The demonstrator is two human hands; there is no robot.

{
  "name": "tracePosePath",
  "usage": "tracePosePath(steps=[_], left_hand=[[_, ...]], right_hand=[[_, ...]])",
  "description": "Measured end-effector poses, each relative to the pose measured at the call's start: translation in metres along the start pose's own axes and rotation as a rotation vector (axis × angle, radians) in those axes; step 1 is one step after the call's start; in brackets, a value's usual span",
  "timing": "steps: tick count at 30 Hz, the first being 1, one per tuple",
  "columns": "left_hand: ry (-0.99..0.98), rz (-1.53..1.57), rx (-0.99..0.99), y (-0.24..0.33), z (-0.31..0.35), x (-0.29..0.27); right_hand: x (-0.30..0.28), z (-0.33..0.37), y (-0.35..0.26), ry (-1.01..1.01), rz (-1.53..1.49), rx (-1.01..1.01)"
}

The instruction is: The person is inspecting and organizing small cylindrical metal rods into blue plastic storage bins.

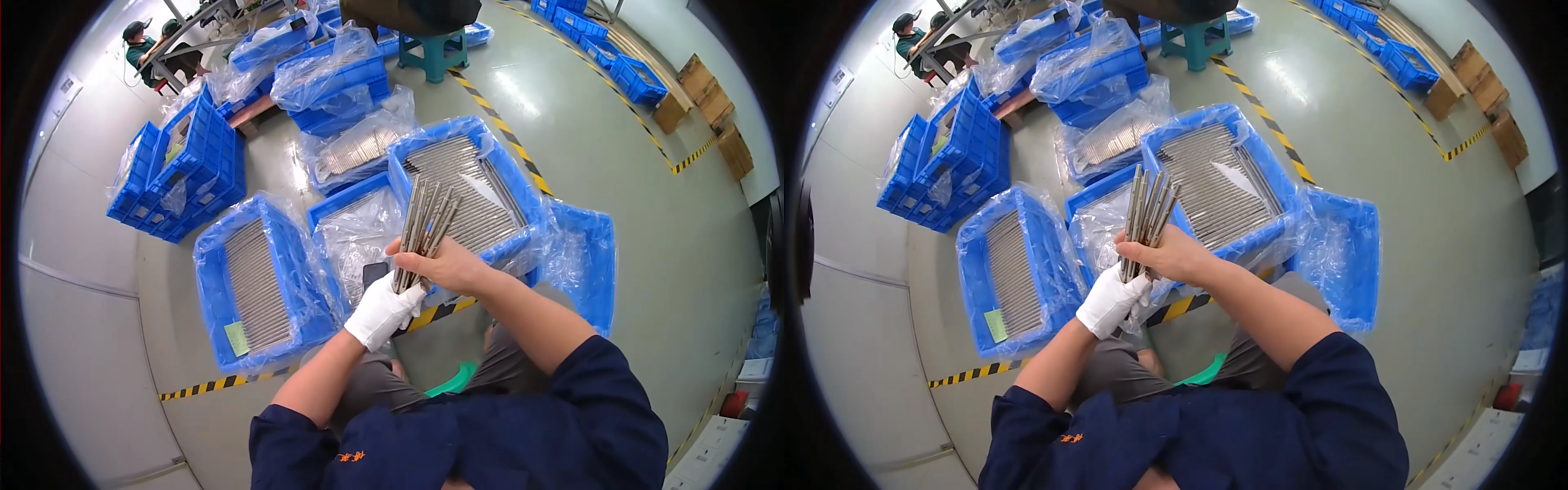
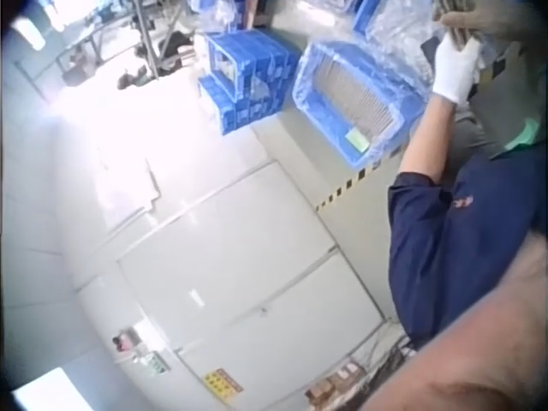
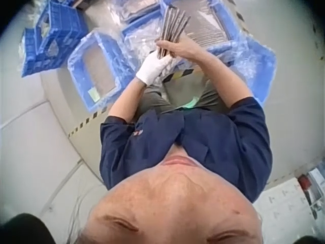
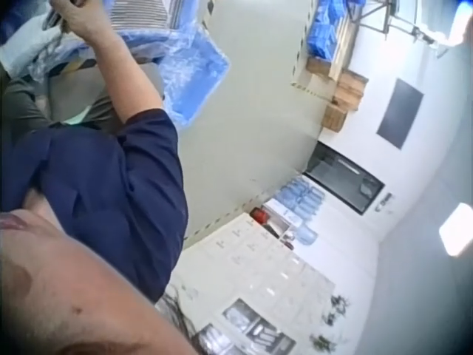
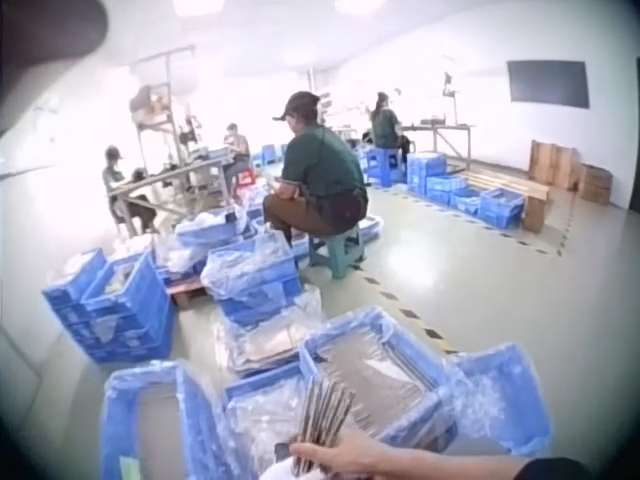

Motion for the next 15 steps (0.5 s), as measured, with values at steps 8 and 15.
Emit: tracePosePath(steps=[8, 15], left_hand=[[0.020, 0.086, 0.059, -0.005, 0.007, -0.002], [0.114, 0.150, 0.065, -0.018, 0.002, -0.011]], right_hand=[[0.010, 0.003, -0.002, -0.202, -0.130, -0.004], [-0.004, 0.001, -0.006, 0.110, -0.065, 0.009]])
Point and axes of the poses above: each hand's wrist, its own z-axis away from the middle knuckle, its own x-axis out of the palm, y = z × x, the point moved 7 cm from there along -z, towards the middle knuckle, and after that the axes turned 9 degrees about -z, right-handed, at the moved point
